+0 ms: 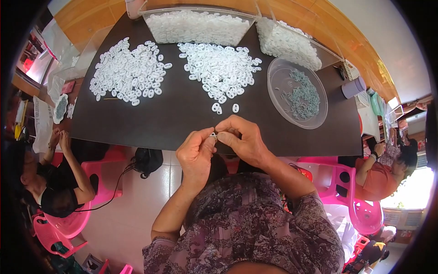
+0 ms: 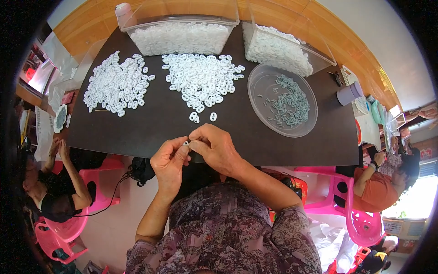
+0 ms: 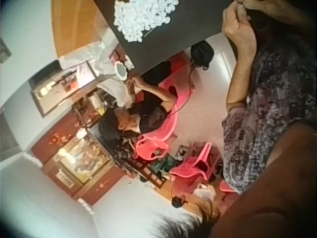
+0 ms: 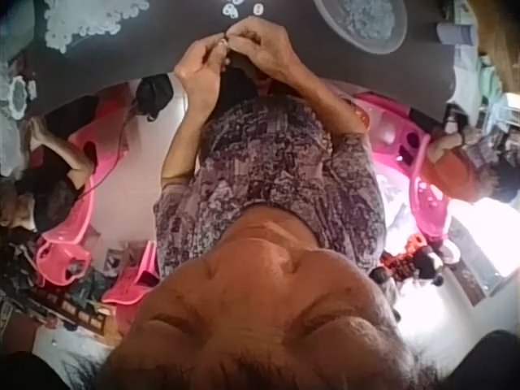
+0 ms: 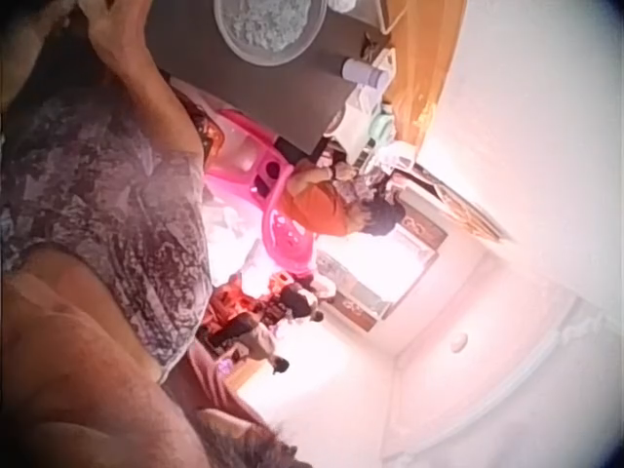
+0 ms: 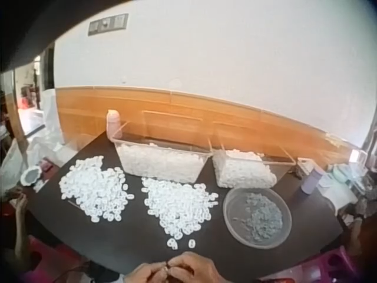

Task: The person is manually assembling small white plastic components by inserting smaller grey parts into them.

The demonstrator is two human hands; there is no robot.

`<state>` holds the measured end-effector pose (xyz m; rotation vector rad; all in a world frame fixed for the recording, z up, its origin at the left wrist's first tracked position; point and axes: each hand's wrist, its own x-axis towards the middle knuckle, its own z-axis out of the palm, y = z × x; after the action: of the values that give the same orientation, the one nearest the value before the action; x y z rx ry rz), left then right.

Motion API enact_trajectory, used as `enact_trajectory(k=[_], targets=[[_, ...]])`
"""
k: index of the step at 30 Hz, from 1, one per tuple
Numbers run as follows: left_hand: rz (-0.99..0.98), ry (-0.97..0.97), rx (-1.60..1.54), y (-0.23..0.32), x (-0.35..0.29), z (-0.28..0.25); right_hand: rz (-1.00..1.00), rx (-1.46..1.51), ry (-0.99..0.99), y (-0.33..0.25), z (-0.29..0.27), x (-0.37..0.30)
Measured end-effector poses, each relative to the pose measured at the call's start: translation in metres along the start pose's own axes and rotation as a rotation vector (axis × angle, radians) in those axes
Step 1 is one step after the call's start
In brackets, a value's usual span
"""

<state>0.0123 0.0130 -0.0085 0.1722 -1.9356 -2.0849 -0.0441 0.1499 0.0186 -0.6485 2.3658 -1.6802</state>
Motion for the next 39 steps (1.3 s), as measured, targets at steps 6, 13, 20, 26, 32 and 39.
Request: enact_trajectory(k=[6, 13, 20, 26, 32, 39], targets=[[0.006, -0.010, 0.022, 0.001, 0.000, -0.001, 0.126, 0.028, -0.044, 0.000, 0.000, 0.000], [0.155, 0.002, 0.107, -0.003, -0.001, 0.002, 0.034, 0.060, -0.031, 0.006, 0.008, -0.001], [-0.051, 0.017, -0.129, -0.003, 0.001, 0.000, -0.132, -0.080, 0.024, 0.003, -0.003, 0.001], [-0.121, 0.052, -0.298, -0.003, 0.007, 0.000, -0.269, -0.693, 0.415, 0.029, -0.030, 0.018], [-0.089, 0.061, -0.281, -0.004, 0.007, 0.002, -0.322, -0.921, 0.391, 0.035, -0.018, 0.031], [-0.116, 0.040, -0.308, -0.002, 0.007, 0.000, -0.098, -0.410, 0.228, 0.029, -0.024, 0.019]])
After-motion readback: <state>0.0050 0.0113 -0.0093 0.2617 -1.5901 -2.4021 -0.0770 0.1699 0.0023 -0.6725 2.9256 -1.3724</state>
